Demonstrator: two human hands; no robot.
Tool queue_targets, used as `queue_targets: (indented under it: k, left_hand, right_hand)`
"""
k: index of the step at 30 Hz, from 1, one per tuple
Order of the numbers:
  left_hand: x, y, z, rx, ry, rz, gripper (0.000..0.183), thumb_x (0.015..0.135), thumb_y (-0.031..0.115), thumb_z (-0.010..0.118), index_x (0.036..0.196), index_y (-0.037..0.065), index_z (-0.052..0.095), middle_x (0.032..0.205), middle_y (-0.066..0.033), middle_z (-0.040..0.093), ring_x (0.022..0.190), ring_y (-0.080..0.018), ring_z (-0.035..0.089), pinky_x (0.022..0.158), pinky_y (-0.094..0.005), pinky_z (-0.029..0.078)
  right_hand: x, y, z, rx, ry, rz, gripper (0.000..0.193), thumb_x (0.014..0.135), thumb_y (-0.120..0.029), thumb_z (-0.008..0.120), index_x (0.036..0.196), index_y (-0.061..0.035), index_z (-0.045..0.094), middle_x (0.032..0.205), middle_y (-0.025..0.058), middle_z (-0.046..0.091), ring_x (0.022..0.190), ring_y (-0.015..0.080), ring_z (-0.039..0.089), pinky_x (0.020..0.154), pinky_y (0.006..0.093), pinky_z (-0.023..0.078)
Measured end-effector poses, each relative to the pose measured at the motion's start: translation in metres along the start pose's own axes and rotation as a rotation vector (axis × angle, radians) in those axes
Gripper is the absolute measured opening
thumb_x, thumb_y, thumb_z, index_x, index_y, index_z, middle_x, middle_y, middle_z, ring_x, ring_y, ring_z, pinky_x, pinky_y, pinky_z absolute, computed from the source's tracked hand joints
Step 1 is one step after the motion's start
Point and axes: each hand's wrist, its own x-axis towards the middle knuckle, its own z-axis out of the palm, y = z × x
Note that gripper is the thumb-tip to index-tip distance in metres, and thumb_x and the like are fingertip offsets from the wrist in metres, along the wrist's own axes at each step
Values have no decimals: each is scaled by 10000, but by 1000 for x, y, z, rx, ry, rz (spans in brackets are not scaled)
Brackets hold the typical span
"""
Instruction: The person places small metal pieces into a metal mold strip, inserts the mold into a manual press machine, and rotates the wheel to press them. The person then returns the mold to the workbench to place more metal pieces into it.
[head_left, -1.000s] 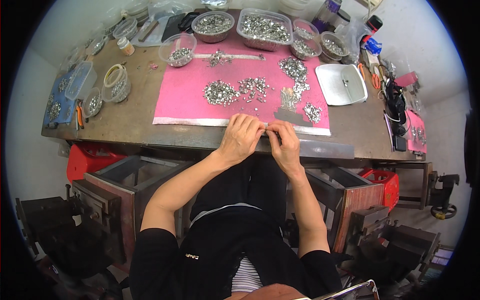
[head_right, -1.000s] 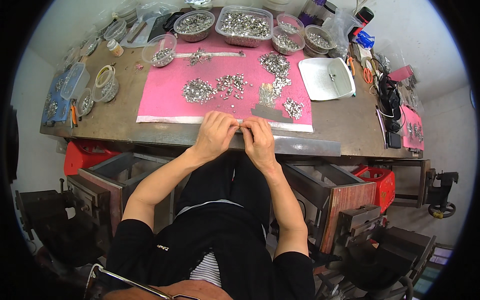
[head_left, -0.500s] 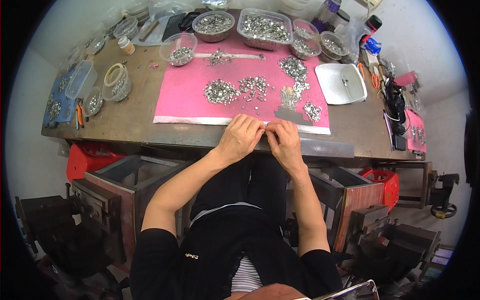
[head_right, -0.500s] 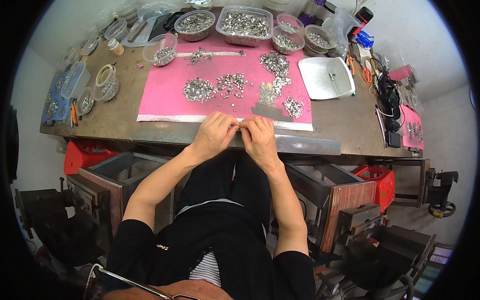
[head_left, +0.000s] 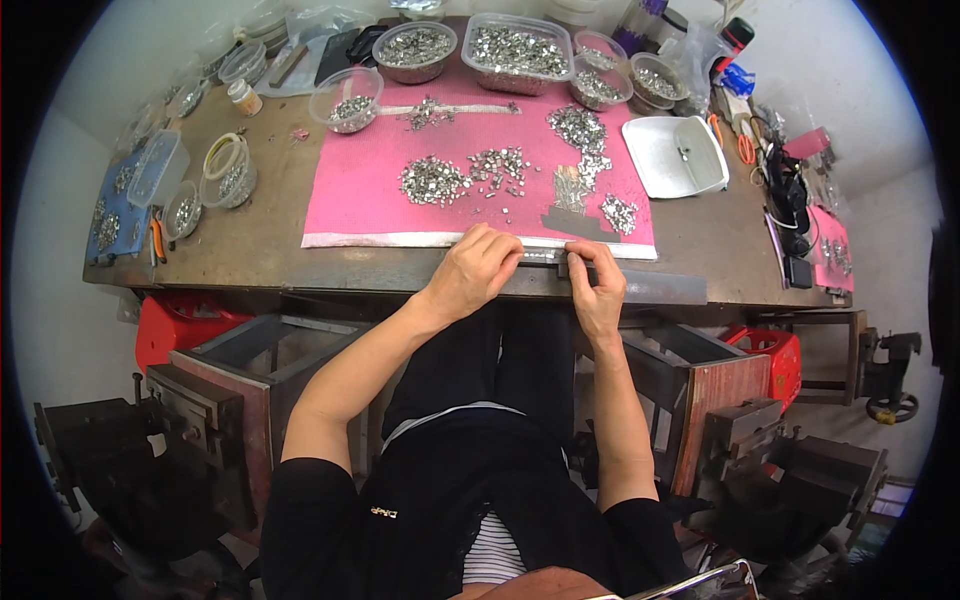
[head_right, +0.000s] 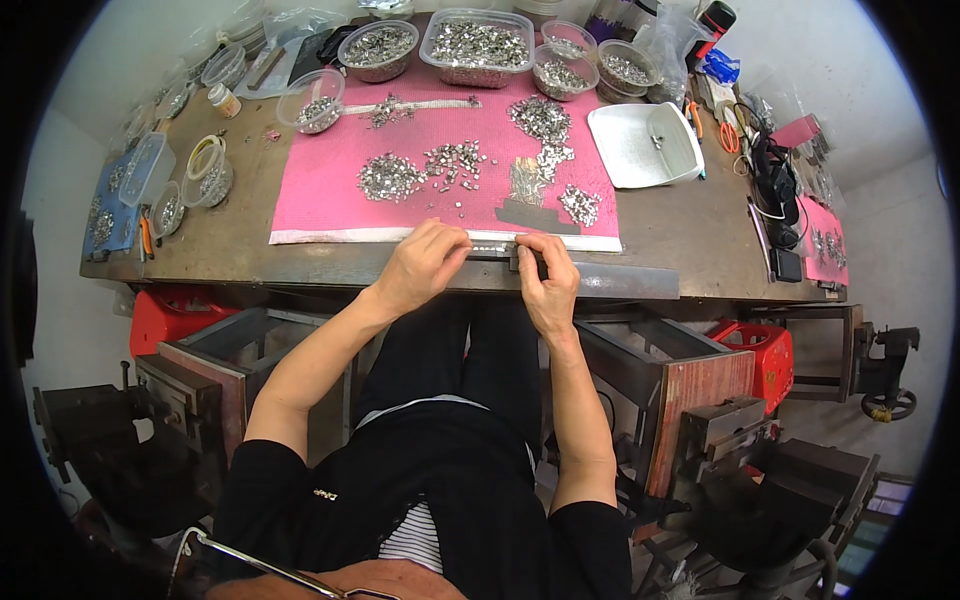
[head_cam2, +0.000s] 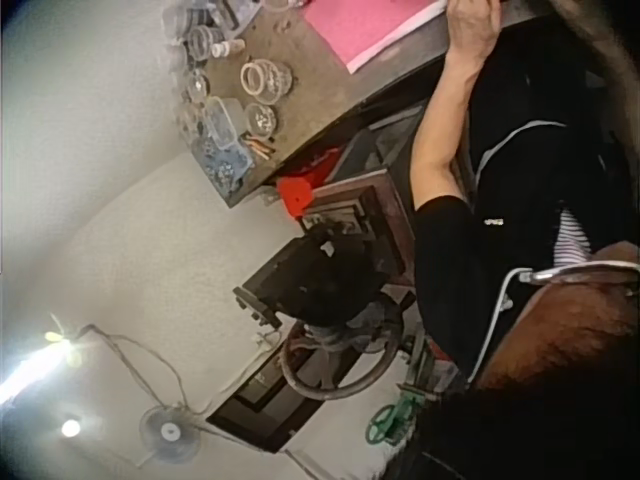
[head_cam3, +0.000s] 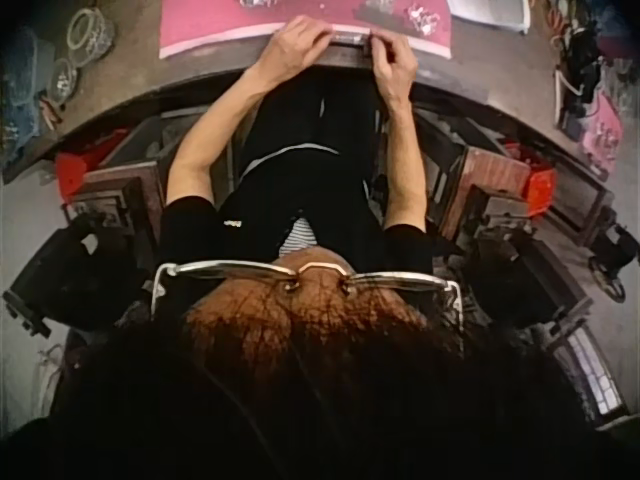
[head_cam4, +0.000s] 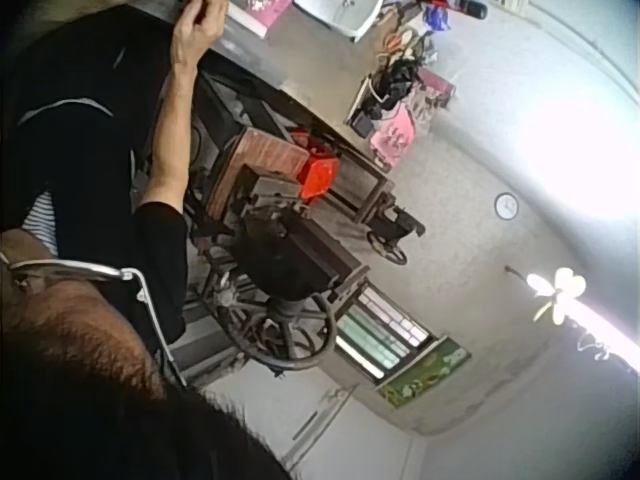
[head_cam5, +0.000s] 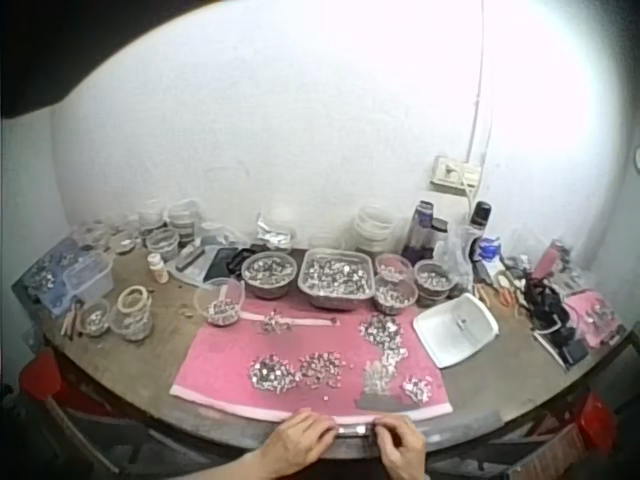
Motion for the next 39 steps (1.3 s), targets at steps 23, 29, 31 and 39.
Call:
queue_targets:
  k: [23,29,31,39]
  left_hand:
    - [-4,-2,0,90,-9,99,192,832,51,765,1011,50,696,1002,-99,687,923,-301,650,919,-455,522]
    - [-10,7,-1,352,-32,114,257,828,171,796,1076,130,741,1099,-32,695,1030,-265,627,1033,-537,453]
    - [-15,5,2,329,-29,65,242,832,175,793,1063,122,740,1104,-34,694,1030,-268,625,1049,-541,438]
    - [-25,5,-23,260,-14,-14,600,849,295,793,1377,103,584,1270,-86,609,1198,-306,526,1144,-560,323]
  right_hand:
    - [-3,6,0,105,20,92,91,920,15,674,1004,-2,705,917,87,679,730,168,636,676,294,502]
    - [-3,9,-3,91,8,70,95,923,0,674,1014,-2,703,918,90,679,740,167,637,681,300,502]
    - [-4,10,-2,105,-22,101,105,921,-6,675,1023,4,701,918,86,679,757,168,642,704,295,510]
    - [6,1,-18,107,-249,156,371,852,-71,773,1205,-28,670,1112,97,642,909,204,642,844,328,523]
